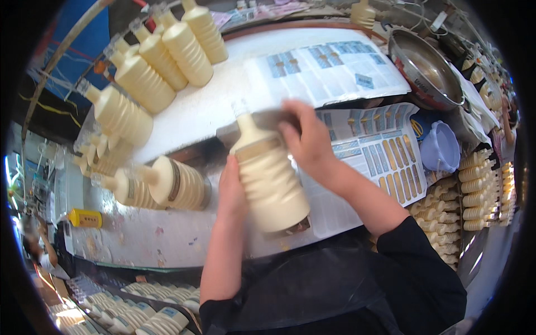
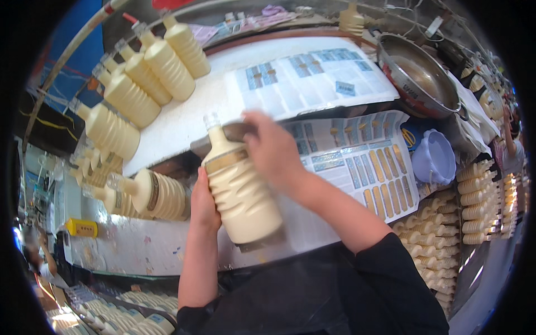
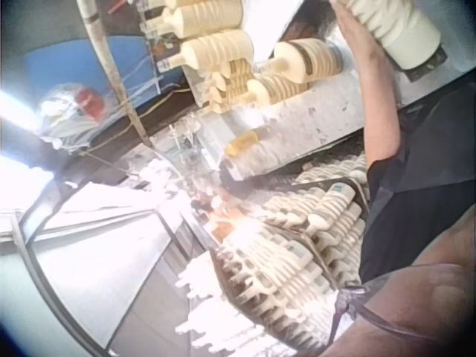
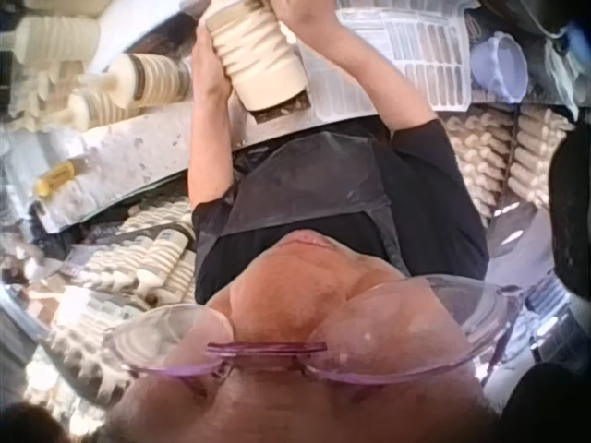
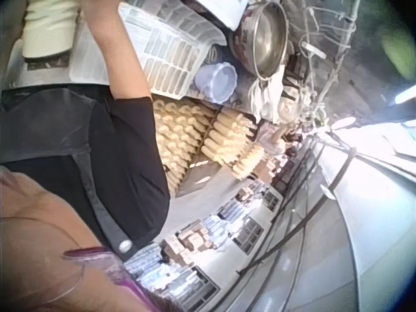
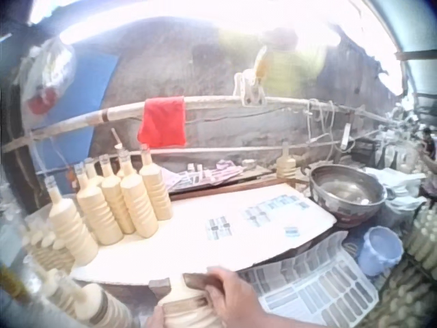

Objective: The person repeatedly picks up cream-colored plastic bottles, applies rectangular labels to their bodies, and smooths them with a small tool. Finished bottles are placed on a nearby table. The process is repeated for several bottles in a continuous sequence.

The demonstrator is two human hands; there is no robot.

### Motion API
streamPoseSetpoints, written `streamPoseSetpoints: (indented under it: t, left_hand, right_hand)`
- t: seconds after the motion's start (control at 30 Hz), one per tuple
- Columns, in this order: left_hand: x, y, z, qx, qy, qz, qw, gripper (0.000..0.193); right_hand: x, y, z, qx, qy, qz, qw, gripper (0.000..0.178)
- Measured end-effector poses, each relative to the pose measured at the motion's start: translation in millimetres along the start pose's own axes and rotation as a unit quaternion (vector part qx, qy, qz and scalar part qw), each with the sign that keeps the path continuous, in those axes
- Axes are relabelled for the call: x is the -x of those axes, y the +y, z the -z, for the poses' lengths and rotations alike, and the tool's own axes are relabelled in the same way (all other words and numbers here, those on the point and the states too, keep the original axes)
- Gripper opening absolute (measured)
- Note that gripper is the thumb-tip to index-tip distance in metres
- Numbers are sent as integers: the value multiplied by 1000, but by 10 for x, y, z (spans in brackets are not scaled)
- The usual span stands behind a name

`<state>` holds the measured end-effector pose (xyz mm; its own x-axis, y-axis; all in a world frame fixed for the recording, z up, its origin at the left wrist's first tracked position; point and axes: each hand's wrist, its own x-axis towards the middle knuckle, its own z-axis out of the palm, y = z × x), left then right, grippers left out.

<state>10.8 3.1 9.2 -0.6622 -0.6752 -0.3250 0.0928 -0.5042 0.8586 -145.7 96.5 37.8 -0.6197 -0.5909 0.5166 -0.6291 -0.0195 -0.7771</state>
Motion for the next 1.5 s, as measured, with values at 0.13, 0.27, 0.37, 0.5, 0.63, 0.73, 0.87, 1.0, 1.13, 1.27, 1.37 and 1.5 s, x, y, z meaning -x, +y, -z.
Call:
streamPoseSetpoints:
  t: [0.13,0.27,0.37,0.5,0.63,0.73,0.87,1.0,1.13,1.27,1.37,1.5]
  left_hand:
    - [-11,-110,133,31,10,-3,999,47]
    - [199,-147,36,-30,7,-45,999,46]
    - [409,-267,-8,-251,17,-137,958,58]
    - [488,-160,-146,-152,34,-78,985,69]
    - [482,-106,-114,-163,22,-83,983,66]
    - [466,-103,-108,-150,3,-88,985,65]
    - [469,-187,-57,-161,30,-93,982,69]
    - [486,-237,-17,-139,36,-103,984,72]
    - [442,-281,-13,-141,32,-94,985,72]
    - [432,-288,-37,-153,32,-95,983,72]
    - [458,-299,-31,-145,40,-110,983,73]
    - [555,-327,-49,-142,83,-152,975,73]
  right_hand:
    - [203,-235,-49,25,-87,315,945,23]
    - [169,-365,1,-10,-155,210,965,22]
    - [-199,-169,234,-70,-84,39,993,21]
    - [-552,203,710,47,-134,-155,978,24]
    - [-805,419,751,248,-103,-84,960,24]
    - [-998,693,576,290,-97,42,951,29]
    - [-1353,873,338,404,-238,-25,883,26]
    - [-1352,405,390,470,-399,-175,768,16]
    - [-796,524,670,426,-257,-29,867,17]
    - [-406,527,849,425,-214,36,879,29]
    - [-323,474,827,399,-186,43,897,33]
    - [-323,768,804,419,-143,149,884,31]
